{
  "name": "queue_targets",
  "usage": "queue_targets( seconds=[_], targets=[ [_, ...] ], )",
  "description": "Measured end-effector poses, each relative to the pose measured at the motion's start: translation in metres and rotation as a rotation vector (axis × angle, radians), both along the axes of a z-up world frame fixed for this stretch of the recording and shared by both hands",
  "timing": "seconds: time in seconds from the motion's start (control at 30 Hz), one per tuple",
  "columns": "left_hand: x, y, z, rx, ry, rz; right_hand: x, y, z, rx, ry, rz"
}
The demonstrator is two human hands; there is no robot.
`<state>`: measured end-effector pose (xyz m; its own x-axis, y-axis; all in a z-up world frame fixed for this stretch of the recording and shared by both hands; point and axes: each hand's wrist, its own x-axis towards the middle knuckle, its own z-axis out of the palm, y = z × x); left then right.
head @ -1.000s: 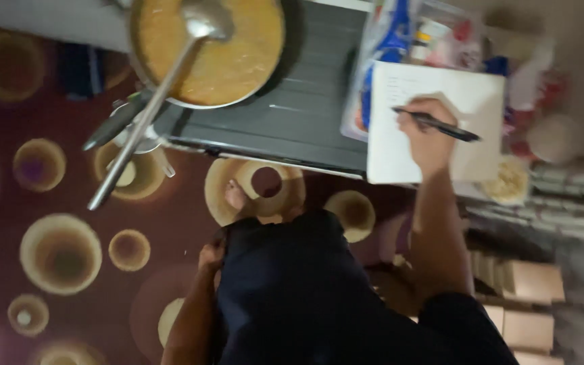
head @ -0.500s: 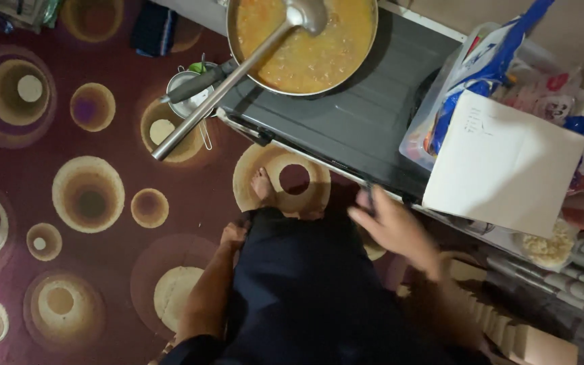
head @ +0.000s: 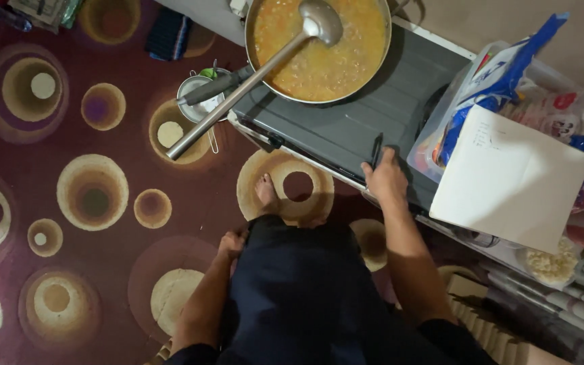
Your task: Writing notes on a notepad and stirring a large pot of soup on a stove.
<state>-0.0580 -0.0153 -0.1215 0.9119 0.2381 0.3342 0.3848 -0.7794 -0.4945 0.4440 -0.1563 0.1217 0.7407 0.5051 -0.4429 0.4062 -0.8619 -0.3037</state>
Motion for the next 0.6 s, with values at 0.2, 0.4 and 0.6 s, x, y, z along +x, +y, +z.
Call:
queue_targets(
  seconds=[0.2, 0.4, 0.6],
  targets=[
    [-0.005, 0.021, 0.033, -0.872, 0.062, 0.234, -0.02, -0.011, 0.035, 0.023, -0.035, -0.005],
    [0.035, 0.131, 0.175, -1.797, -1.651, 1.145, -0.077, -0.015, 0.093, 0.212, 0.12, 0.002],
    [0.098, 0.212, 0.379, -2.436, -0.956, 0.32, -0.137, 0.071, 0.099, 0.476, 0.598, -0.127]
  ],
)
